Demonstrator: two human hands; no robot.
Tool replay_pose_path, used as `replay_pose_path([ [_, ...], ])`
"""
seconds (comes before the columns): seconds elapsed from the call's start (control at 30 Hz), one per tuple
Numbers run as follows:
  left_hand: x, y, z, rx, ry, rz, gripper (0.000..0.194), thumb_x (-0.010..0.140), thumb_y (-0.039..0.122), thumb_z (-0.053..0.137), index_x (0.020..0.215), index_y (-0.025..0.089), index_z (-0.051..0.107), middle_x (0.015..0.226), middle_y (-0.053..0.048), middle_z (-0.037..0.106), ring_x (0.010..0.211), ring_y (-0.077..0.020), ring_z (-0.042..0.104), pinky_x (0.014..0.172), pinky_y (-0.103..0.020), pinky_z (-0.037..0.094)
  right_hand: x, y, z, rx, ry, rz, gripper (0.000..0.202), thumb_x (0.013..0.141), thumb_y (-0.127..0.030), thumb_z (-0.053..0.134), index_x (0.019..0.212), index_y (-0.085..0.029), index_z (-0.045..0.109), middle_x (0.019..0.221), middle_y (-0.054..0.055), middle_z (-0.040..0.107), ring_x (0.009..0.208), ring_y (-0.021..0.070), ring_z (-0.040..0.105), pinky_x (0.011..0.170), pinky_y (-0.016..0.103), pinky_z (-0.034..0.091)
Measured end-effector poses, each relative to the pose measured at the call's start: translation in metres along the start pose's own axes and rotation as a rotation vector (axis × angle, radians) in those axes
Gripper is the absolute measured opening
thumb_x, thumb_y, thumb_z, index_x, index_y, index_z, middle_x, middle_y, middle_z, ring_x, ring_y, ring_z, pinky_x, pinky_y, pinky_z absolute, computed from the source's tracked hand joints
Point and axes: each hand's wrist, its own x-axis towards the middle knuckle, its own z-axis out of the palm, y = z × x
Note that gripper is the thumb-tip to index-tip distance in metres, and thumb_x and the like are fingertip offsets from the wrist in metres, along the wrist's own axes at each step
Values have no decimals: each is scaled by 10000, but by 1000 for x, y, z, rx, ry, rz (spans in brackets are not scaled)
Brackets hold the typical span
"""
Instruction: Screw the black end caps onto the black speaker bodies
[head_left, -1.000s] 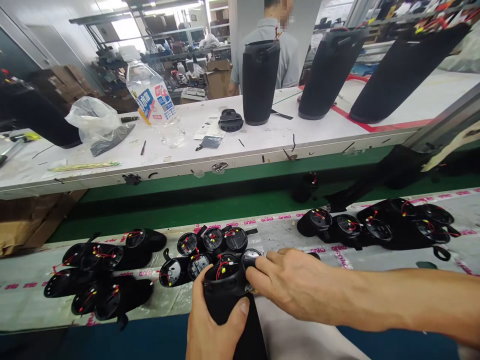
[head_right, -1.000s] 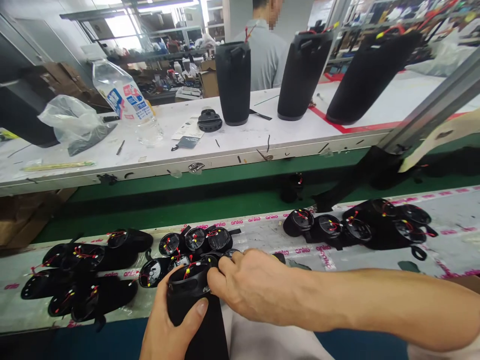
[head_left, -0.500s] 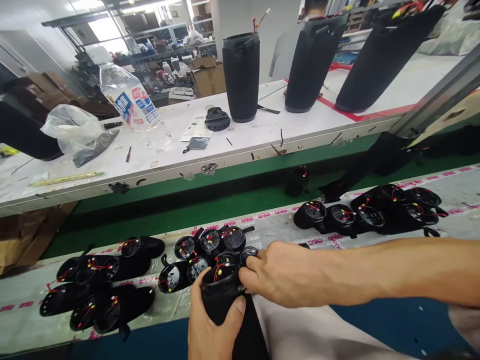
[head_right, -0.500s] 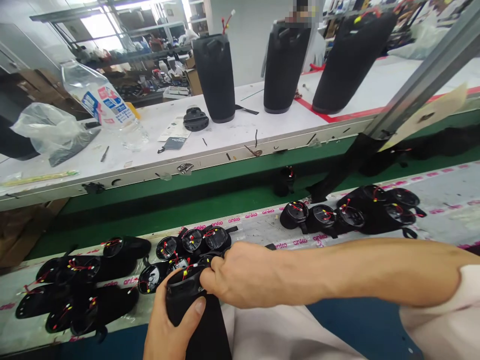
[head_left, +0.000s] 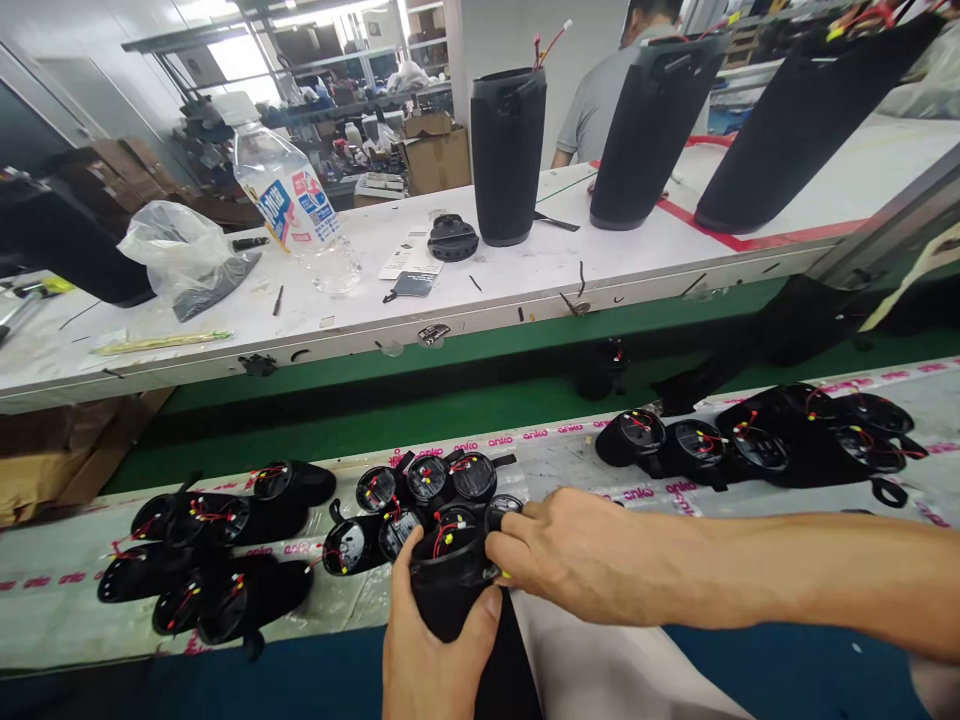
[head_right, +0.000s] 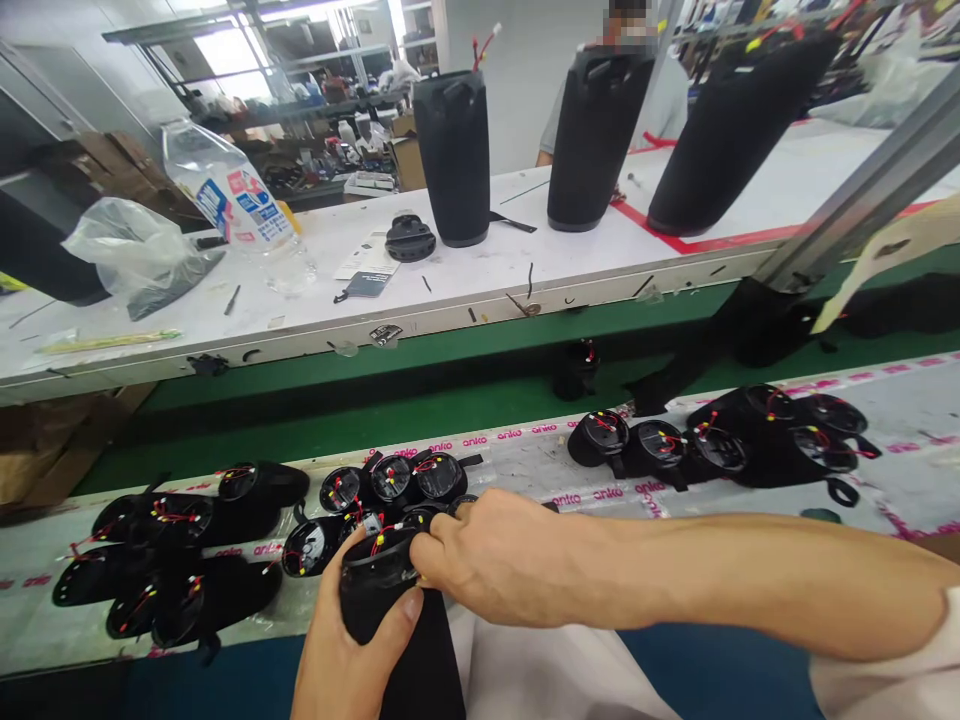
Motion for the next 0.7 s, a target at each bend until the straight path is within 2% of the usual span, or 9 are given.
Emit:
replay_pose_path([
  [0.17, -5, 12, 2, 13, -30, -22, 892, 756, 564, 727, 1536, 176, 535, 1444, -209, 738, 1411, -454, 659, 1166, -636, 494, 0, 4, 4, -26, 20, -33, 162, 1055, -64, 510, 978, -200, 550, 797, -6, 591, 597, 176, 417, 540, 356, 232],
  [0.33, -6, 15, 2, 41, -49, -36, 903, 774, 548, 710, 1562, 159, 502, 1473, -236, 714, 1424, -459, 646, 1154, -642, 487, -3, 4, 6, -65, 5, -32, 178, 987, -23, 530, 1008, -199, 544, 837, -3, 586, 594, 178, 390, 526, 358, 218],
  [0.53, -7, 18, 3, 145, -31, -38, 909, 754, 559, 715, 1553, 173, 519, 1434, -245, 732, 1342, -495, 686, 1142, -659, 478, -7, -2, 4, -206, 1, -63, 217, 919, -15, 586, 1052, -182, 550, 859, 13, 566, 633, 180, 448, 520, 386, 162],
  [0.63, -9, 22, 3, 236, -8, -57, 941, 745, 571, 723, 1567, 166, 508, 1442, -268, 721, 1334, -539, 681, 1120, -691, 477, -5, 0, 5, -190, -9, -81, 187, 940, -19, 593, 1034, -178, 568, 842, 11, 575, 630, 180, 462, 513, 386, 176],
  [0.7, -8, 20, 1, 234, 8, -60, 954, 739, 570, 740, 1578, 185, 501, 1453, -258, 715, 1349, -541, 670, 1127, -700, 469, -3, 4, 7, -107, -9, -64, 115, 1023, -71, 578, 1026, -186, 569, 817, -3, 587, 602, 174, 453, 515, 375, 200],
])
